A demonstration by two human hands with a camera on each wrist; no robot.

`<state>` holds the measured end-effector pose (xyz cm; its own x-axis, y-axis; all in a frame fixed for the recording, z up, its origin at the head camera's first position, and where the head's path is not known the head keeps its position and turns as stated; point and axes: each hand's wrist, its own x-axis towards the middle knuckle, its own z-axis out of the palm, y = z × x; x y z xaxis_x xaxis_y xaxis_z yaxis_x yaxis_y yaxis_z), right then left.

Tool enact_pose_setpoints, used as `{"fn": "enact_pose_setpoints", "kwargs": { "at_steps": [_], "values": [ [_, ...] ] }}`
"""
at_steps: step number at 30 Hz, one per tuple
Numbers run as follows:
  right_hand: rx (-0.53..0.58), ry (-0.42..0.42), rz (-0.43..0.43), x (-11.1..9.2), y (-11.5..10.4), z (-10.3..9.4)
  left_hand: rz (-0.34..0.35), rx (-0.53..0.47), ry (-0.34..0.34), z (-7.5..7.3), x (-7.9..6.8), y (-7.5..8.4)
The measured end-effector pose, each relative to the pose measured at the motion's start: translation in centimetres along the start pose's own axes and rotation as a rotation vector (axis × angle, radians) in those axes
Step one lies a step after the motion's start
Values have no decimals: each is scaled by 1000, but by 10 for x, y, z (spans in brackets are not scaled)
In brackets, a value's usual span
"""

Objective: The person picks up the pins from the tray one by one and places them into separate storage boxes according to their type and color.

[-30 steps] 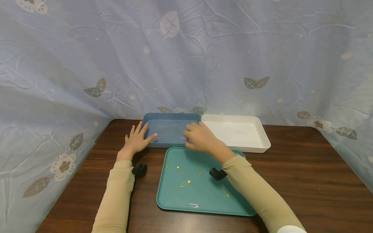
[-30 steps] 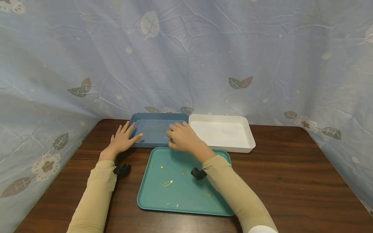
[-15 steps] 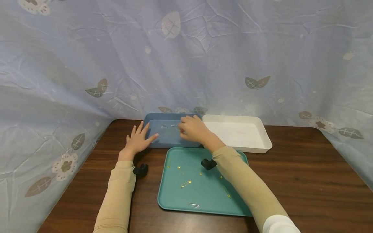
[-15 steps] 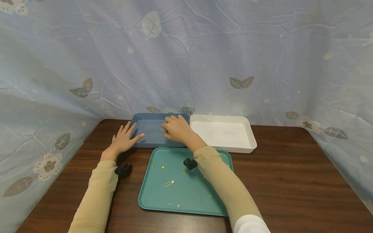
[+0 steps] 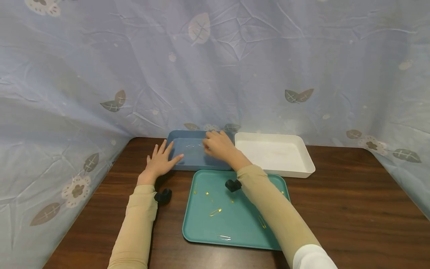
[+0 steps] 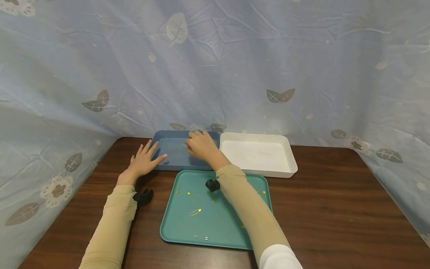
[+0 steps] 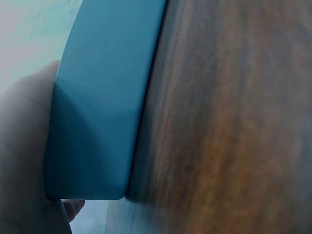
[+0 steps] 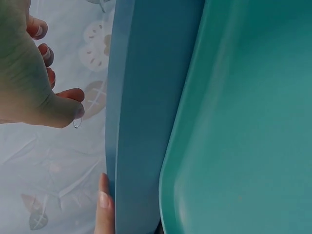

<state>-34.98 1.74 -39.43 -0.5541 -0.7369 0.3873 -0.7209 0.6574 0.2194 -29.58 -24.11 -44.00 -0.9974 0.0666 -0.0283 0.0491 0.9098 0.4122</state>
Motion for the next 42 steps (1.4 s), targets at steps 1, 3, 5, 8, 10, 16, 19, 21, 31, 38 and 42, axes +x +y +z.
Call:
{"fn": "enact_pose_setpoints", "kwargs": {
  "at_steps": [1, 3, 5, 8, 10, 16, 19, 21, 31, 38, 42],
  "values": [
    [8, -10, 13, 1, 0, 1, -1, -3, -1, 0, 0, 0],
    [33, -42, 46, 2, 1, 3, -1, -4, 0, 0, 0, 1],
    [56, -82, 87, 4, 1, 5, -1, -8, 1, -1, 0, 1],
    [78, -134, 137, 5, 3, 8, -2, -10, 0, -2, -1, 2],
    [82, -156, 156, 4, 3, 8, -1, -9, -2, -2, -1, 2],
    [62, -143, 142, -3, 4, 7, 6, -2, -4, -2, -2, 1],
    [45, -104, 118, -9, 3, 4, 8, 3, -4, -2, -2, 1],
    [35, -60, 100, -13, 2, 3, 9, 7, -3, -2, -2, 1],
    [23, 42, 67, -33, -2, -10, 4, 0, -4, -1, -2, 1],
    [35, 85, 52, -50, -10, -21, 3, -8, -9, 0, -1, 0],
    [42, 80, 63, -61, -16, -26, 8, -12, -3, 1, 0, 0]
  ]
}}
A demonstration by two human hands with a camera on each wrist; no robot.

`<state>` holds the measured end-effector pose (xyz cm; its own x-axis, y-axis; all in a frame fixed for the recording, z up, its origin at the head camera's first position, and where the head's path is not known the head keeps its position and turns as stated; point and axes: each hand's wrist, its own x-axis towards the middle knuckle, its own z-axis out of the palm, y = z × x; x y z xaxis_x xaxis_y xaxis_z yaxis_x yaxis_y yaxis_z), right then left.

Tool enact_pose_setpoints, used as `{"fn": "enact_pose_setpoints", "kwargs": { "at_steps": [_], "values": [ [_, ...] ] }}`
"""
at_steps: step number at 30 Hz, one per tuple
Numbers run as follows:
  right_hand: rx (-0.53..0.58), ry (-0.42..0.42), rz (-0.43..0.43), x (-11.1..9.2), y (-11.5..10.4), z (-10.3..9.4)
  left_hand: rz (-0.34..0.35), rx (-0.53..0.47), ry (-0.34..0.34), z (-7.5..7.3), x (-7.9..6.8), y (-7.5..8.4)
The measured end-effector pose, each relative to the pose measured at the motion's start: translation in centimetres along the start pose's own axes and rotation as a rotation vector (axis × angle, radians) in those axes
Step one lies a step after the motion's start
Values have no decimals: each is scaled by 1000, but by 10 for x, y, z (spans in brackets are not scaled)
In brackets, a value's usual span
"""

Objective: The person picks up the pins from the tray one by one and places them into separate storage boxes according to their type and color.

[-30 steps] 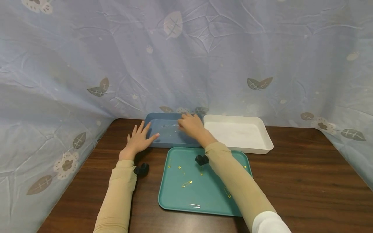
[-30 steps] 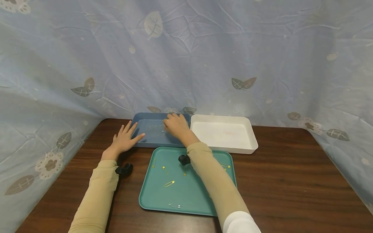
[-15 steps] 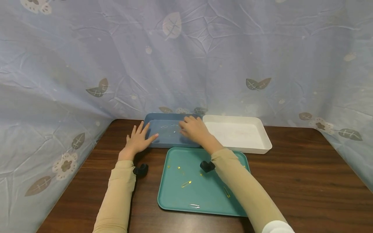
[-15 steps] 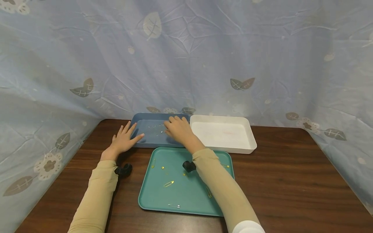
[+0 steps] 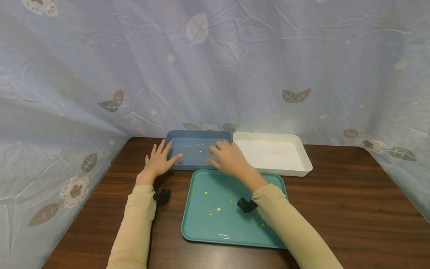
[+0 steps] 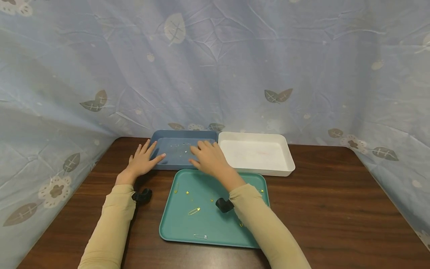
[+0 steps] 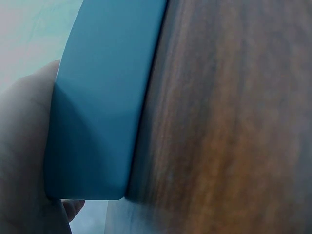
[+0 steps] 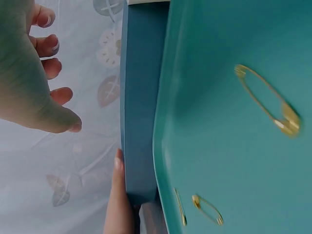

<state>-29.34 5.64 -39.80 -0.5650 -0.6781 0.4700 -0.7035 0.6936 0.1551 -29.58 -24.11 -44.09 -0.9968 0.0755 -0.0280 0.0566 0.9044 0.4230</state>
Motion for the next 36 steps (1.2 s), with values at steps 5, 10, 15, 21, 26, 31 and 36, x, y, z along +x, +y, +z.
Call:
{"fn": "enact_pose_setpoints", "kwargs": {
  "at_steps": [5, 10, 15, 21, 26, 31, 36],
  "values": [
    [32, -50, 26, -14, -9, -7, 0, -13, -3, -1, 0, 0],
    [78, -71, 41, -29, -18, -15, 4, -17, 0, -2, -1, 2],
    [124, -68, 47, -43, -25, -23, 9, -8, -1, -1, 0, 2],
    [135, -45, 24, -57, -33, -31, 5, 2, 1, -2, -1, 2],
    [164, -23, -4, -69, -39, -34, 8, 3, 1, -2, -1, 2],
    [194, -32, -31, -82, -44, -37, 8, 6, 5, -1, -1, 2],
    [238, -63, -42, -93, -49, -42, 0, 3, 8, -2, -2, 1]
  ]
}}
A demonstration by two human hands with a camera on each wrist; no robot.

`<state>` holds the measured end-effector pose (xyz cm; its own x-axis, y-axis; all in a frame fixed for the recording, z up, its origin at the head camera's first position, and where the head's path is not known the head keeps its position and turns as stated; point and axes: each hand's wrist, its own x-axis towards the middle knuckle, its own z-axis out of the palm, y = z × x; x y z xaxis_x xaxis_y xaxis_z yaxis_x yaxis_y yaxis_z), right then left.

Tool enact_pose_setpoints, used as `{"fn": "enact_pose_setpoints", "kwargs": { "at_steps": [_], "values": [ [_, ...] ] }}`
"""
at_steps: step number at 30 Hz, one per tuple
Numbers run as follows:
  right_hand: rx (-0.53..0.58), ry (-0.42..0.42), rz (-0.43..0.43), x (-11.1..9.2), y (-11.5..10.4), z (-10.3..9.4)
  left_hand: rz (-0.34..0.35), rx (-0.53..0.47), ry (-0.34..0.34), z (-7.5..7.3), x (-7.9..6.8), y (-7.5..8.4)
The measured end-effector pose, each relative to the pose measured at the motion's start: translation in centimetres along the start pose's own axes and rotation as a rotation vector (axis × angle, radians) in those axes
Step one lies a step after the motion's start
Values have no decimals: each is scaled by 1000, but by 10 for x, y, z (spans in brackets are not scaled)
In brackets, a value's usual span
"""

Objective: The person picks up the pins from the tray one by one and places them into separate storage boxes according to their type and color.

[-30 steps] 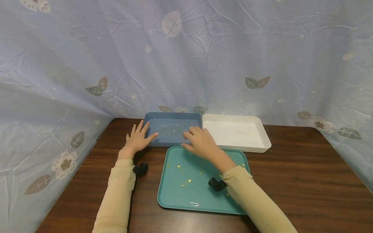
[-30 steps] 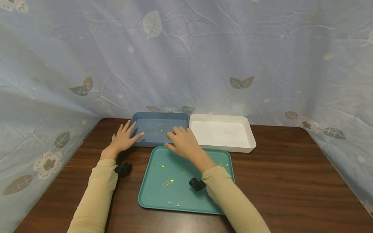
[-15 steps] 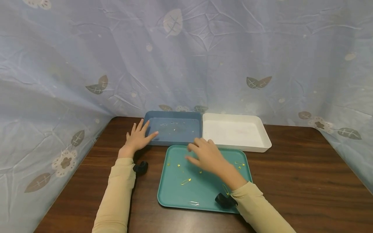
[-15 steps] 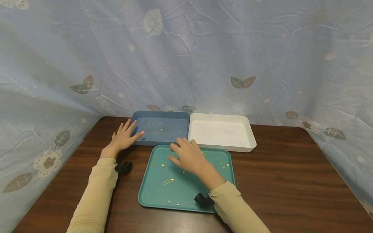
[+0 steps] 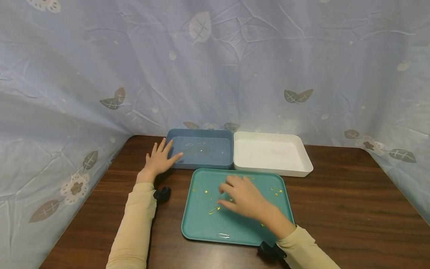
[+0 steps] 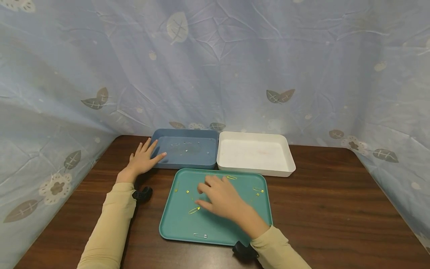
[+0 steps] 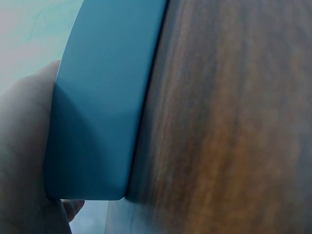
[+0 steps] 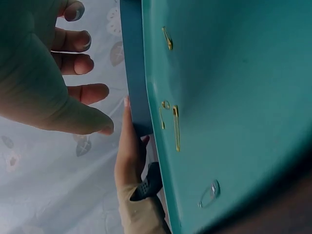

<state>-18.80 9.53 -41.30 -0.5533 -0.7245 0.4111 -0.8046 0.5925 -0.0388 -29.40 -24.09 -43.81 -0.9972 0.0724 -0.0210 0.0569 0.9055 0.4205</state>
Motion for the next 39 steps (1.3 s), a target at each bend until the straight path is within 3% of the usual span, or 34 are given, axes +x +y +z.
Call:
{"fn": "enact_pose_setpoints", "kwargs": {
  "at_steps": [7, 16, 27, 39],
  "values": [
    [55, -50, -31, -13, -8, -3, -1, 9, -1, 1, -1, -1],
    [84, -70, -135, -31, -12, 2, 4, 11, 0, 2, -1, -2],
    [92, -235, -151, -41, -21, -3, 5, 2, 2, 0, 0, 0],
    [100, -267, -161, -40, -23, -1, -2, 16, -2, 0, 0, 1]
  ]
}}
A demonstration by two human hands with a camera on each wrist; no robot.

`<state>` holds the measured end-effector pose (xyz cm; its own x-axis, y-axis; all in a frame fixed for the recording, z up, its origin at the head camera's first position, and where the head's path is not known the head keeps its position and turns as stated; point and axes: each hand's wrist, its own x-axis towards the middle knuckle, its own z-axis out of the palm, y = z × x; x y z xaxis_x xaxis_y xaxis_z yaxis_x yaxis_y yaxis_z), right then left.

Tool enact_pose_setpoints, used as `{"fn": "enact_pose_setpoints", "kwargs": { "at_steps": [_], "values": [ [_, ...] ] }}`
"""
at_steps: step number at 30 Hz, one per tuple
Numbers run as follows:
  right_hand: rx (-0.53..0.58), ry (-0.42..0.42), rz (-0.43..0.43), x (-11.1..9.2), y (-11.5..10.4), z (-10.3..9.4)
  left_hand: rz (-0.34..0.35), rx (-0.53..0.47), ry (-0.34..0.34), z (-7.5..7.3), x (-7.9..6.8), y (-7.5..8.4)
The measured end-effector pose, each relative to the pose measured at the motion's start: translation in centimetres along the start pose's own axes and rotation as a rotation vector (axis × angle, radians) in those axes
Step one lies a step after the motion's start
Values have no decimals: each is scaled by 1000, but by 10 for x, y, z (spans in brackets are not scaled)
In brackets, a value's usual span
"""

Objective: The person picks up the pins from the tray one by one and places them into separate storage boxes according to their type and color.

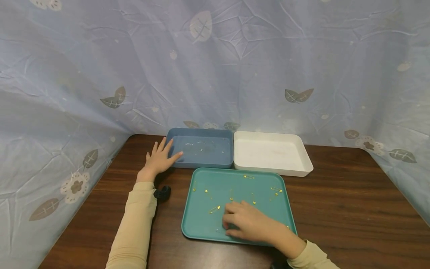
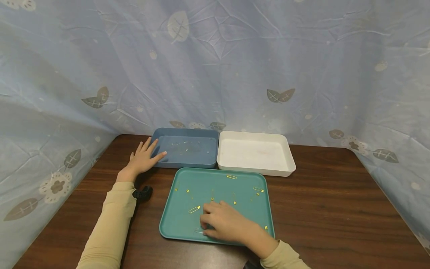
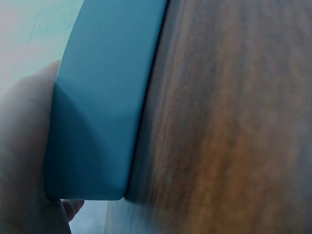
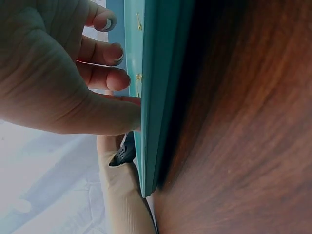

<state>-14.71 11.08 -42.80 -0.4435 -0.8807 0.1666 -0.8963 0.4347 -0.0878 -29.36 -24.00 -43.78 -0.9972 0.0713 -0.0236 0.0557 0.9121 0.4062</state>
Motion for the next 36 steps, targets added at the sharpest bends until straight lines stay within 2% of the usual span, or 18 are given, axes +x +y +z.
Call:
{"fn": "enact_pose_setpoints", "kwargs": {
  "at_steps": [11, 20, 28, 36],
  "values": [
    [21, -52, 45, 4, 1, 1, 6, -2, -1, 1, 1, -1],
    [26, -109, 46, 7, -3, -3, 9, -1, 14, 4, 3, -4],
    [-39, -45, -3, 8, -3, 1, 10, -14, 15, 3, 2, -3],
    [-55, -26, -10, 10, -4, 2, 10, -8, 13, 2, 2, -2]
  ]
}}
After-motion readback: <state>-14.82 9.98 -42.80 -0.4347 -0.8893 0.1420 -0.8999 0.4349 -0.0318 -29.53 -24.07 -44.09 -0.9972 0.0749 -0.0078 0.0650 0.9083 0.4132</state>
